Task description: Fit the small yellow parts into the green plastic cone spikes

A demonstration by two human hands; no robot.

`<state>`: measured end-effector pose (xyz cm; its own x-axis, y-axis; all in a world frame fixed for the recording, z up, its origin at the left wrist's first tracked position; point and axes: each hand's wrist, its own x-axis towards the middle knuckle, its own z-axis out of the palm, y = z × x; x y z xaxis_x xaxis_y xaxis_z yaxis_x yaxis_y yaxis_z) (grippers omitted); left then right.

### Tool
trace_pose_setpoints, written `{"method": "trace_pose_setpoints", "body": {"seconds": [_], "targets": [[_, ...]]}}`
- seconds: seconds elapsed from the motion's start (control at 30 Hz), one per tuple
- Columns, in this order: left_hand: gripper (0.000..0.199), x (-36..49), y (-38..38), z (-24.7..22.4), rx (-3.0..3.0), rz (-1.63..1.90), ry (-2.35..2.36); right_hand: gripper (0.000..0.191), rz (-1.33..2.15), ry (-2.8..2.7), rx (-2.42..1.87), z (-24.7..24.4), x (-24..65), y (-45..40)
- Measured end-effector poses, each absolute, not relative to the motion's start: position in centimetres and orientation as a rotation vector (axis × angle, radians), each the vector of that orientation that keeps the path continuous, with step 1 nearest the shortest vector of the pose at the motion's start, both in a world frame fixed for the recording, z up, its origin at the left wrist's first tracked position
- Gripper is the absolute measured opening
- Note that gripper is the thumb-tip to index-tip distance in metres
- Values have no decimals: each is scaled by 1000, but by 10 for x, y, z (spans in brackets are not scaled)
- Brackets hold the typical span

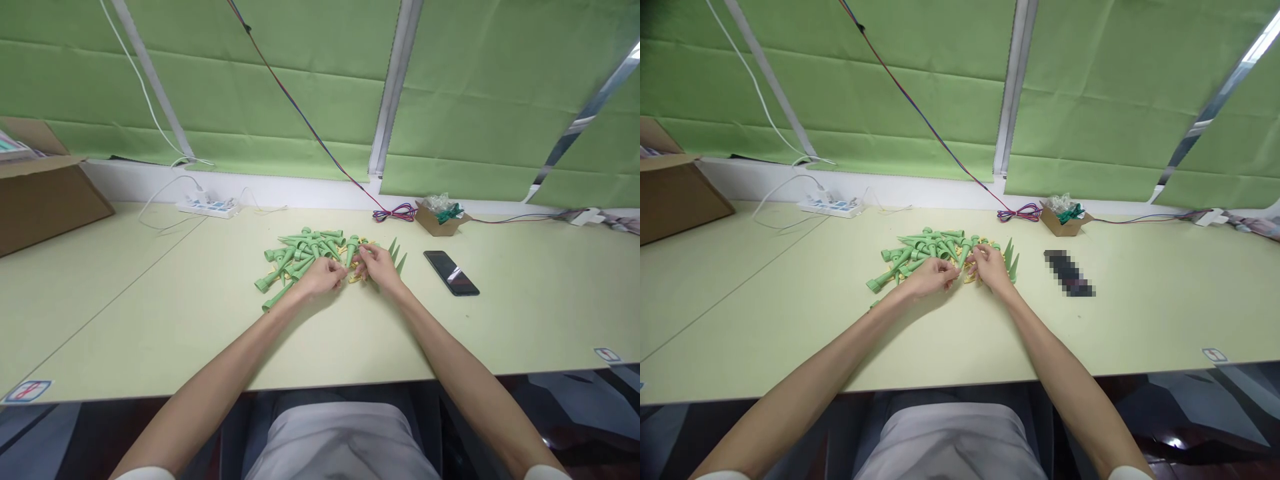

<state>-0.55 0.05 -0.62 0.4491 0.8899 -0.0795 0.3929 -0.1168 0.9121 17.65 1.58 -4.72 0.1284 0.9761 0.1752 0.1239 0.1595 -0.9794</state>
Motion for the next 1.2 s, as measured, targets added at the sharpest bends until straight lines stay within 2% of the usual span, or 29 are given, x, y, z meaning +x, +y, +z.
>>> {"method": "trace_pose_setpoints", "body": {"seconds": [0.2, 0.37, 0.6, 0.8, 1.1, 1.2], "targets": [[26, -8, -3, -3, 1700, 474, 1062, 50, 947, -1257, -1184, -44, 176, 12], [32, -11, 1, -5, 1800, 355, 956, 49, 978, -1281, -1166, -41, 174, 10], [40, -10, 7, -14, 1892, 716, 1185, 51, 1091, -1372, -1185, -41, 171, 6], [37, -10, 5, -13, 2099, 713, 1149, 51, 1134, -1425, -1194, -38, 169, 1], [38, -7, 2, -12, 2305, 772, 1228, 30, 1121, -1473, -1251, -35, 165, 0], [40, -7, 3, -10, 2279, 759, 1232, 28, 1021, -1557, -1292, -32, 166, -2]]}}
